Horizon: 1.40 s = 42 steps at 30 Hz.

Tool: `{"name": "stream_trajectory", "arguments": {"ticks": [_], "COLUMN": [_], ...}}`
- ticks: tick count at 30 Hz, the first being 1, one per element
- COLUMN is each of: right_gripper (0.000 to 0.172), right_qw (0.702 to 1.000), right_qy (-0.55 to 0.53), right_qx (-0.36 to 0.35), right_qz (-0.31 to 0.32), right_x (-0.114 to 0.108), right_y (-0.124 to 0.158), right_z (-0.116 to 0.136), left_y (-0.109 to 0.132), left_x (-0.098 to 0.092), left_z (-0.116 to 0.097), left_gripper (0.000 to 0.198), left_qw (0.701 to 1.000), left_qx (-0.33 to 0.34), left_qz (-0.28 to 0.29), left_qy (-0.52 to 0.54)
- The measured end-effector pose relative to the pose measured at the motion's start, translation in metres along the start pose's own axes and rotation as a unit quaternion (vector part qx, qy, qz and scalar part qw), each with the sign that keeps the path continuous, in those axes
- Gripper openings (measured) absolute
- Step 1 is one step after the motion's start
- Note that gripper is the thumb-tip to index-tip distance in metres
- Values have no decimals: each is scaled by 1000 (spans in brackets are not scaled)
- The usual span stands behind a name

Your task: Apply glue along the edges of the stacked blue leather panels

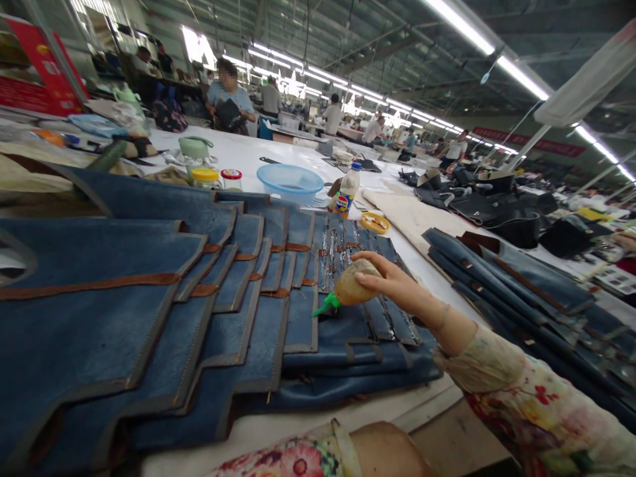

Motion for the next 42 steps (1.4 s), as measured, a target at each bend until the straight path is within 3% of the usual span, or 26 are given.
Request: {"name": "stream_trajectory", "arguments": {"ticks": [3,9,14,22,31,37,42], "right_gripper": [43,45,43,43,47,44,45], "right_qw": [1000,999,999,999,992,998,994], "right_qy": [4,-24,-39,-26,37,-34,-77], "right_qx": [-6,4,4,-11,-88,-52,-47], "right_qz": [13,32,32,30,-78,22,54], "right_x": [3,9,10,7,-11,7,15], "right_y": [6,21,27,30,4,20,30], "right_z": [-1,2,5,10,-4,3,15], "left_y": [15,29,34,32,30,33,36], "left_x": [-12,-30,-35,-33,-28,-32,-33], "left_z": [-23,-42,-42,-41,-39,-43,-43], "left_gripper": [40,34,40,42,41,41,43], "left_qw": [1000,1000,998,999,999,999,998], "left_qx": [17,-12,-50,-43,-31,-40,-57], "left_qz": [-9,19,42,32,33,35,41], "left_qy": [-23,-10,-1,-3,3,-4,4]}}
Point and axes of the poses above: each hand's wrist, its own y-axis away from the middle knuckle, its own x-axis out of the palm, z = x × y, the point moved 10 cm from there along -y, towards the middle knuckle, and after that the axes turned 14 degrees about y, right-handed, at the moved point
